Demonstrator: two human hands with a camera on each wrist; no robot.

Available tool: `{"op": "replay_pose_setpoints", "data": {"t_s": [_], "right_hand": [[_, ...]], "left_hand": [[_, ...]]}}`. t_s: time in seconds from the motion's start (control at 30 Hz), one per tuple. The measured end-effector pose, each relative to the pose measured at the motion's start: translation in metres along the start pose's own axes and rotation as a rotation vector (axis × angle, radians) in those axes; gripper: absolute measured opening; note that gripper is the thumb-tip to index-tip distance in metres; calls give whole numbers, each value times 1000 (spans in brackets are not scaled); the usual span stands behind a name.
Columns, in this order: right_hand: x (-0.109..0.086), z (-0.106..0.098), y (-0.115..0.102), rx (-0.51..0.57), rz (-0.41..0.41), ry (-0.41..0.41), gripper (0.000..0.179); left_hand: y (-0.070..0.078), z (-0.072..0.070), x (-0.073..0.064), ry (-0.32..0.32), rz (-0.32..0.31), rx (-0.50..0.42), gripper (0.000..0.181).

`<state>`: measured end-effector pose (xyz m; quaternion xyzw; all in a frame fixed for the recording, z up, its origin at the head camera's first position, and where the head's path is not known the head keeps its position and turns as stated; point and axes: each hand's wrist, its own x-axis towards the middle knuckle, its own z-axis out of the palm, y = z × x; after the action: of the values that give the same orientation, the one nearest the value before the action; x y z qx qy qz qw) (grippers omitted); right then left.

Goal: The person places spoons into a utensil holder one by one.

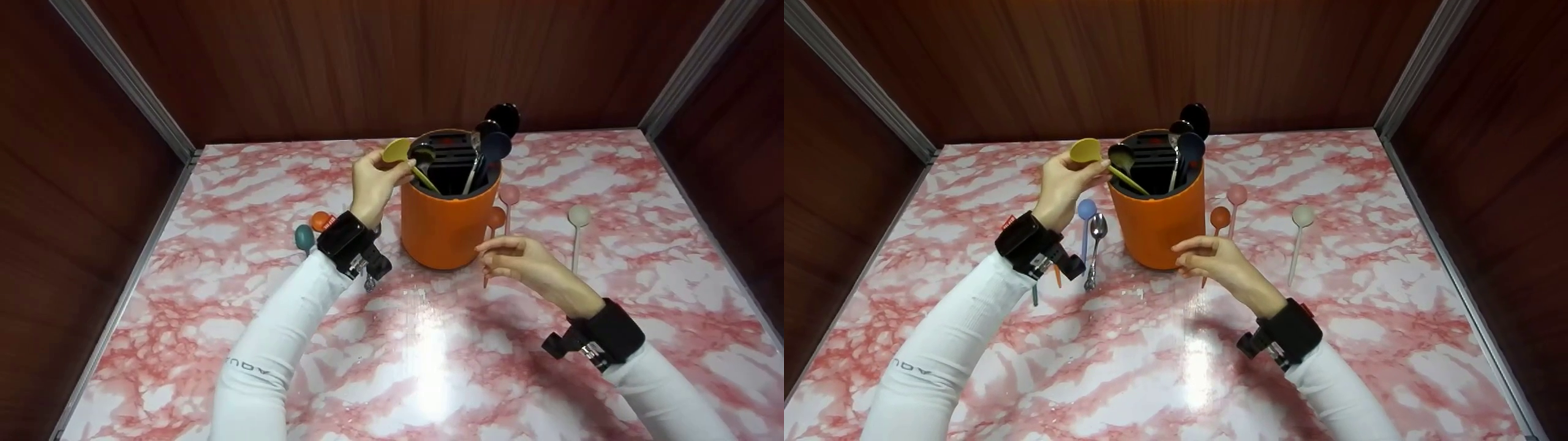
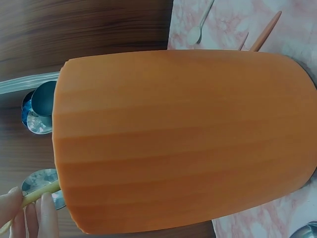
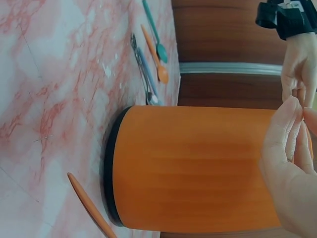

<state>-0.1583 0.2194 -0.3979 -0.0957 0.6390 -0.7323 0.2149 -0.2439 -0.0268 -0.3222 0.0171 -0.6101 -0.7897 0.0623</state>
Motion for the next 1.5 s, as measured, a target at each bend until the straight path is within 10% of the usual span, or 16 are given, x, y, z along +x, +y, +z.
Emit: {"op": "replay_pose_setpoints", "data": {"t_s": [0.93,1.5], "right_hand": [[-5,-8,12,56,14,6,20],[-7,-14,22,42,0,-29,21]], "left_hand": [[-10,-35,3,60,52,140,17],[-43,-75,12,153,-67,164,14]]}}
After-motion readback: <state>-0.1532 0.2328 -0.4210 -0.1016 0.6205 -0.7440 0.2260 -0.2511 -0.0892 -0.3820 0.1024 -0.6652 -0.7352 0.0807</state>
